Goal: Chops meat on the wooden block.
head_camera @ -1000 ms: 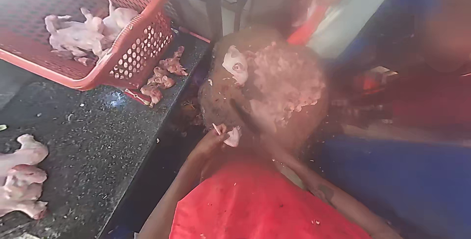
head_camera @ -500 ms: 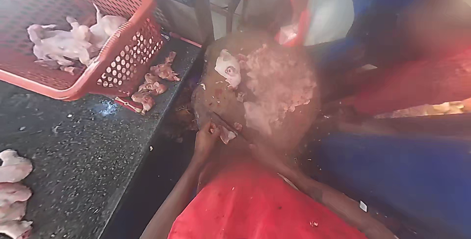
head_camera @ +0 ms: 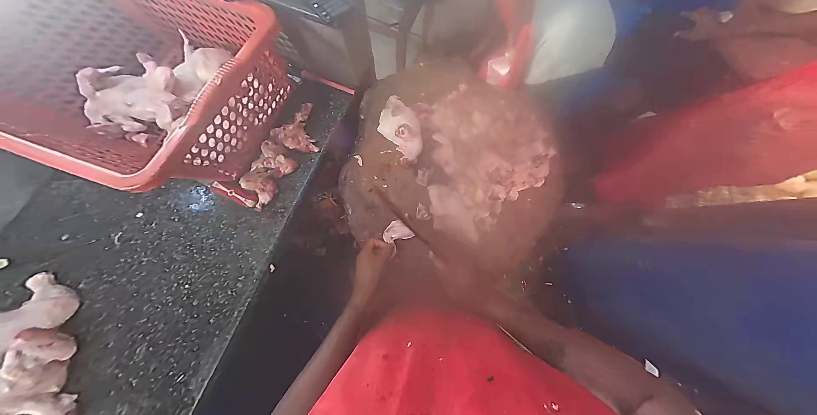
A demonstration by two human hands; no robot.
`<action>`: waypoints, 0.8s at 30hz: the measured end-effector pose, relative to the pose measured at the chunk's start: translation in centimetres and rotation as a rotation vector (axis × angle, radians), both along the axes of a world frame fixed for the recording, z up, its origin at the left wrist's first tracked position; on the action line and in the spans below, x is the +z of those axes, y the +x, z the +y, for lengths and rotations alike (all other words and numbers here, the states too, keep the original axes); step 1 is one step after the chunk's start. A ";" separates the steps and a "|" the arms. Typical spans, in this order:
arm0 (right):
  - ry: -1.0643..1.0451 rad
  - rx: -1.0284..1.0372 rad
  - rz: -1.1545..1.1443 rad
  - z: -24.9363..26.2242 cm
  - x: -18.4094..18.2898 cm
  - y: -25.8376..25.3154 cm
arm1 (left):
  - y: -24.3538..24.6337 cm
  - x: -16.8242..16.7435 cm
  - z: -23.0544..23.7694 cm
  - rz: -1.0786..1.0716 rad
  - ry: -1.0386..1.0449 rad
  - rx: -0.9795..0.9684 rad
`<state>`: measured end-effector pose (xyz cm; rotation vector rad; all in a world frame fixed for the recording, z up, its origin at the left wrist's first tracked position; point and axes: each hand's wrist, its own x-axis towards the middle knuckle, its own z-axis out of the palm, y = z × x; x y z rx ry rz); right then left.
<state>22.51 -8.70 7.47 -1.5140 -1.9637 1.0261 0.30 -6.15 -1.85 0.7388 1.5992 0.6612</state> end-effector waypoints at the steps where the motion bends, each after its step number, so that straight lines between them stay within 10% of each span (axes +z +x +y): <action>1: -0.222 0.015 -0.111 0.0 -1.8 0.5 | 0.0 -0.2 -0.3 -0.008 -0.001 -0.012; 5: -0.542 -0.030 -0.205 1.5 -2.8 1.6 | -0.1 -0.1 -1.5 -0.050 -0.054 -0.087; 13: -0.016 0.029 0.352 1.2 3.2 -1.4 | 0.8 0.1 -1.8 -0.024 -0.062 -0.174; 18: -0.679 0.186 -0.153 -0.1 -4.2 0.0 | -0.4 0.5 -2.2 -0.061 -0.068 -0.231; 21: -0.686 0.226 -0.289 -0.4 -4.8 0.4 | -5.4 2.0 -3.5 -0.118 -0.088 -0.309; 24: -0.611 0.297 -0.410 -0.2 -5.2 1.0 | -12.4 1.7 -4.5 0.315 0.014 -0.147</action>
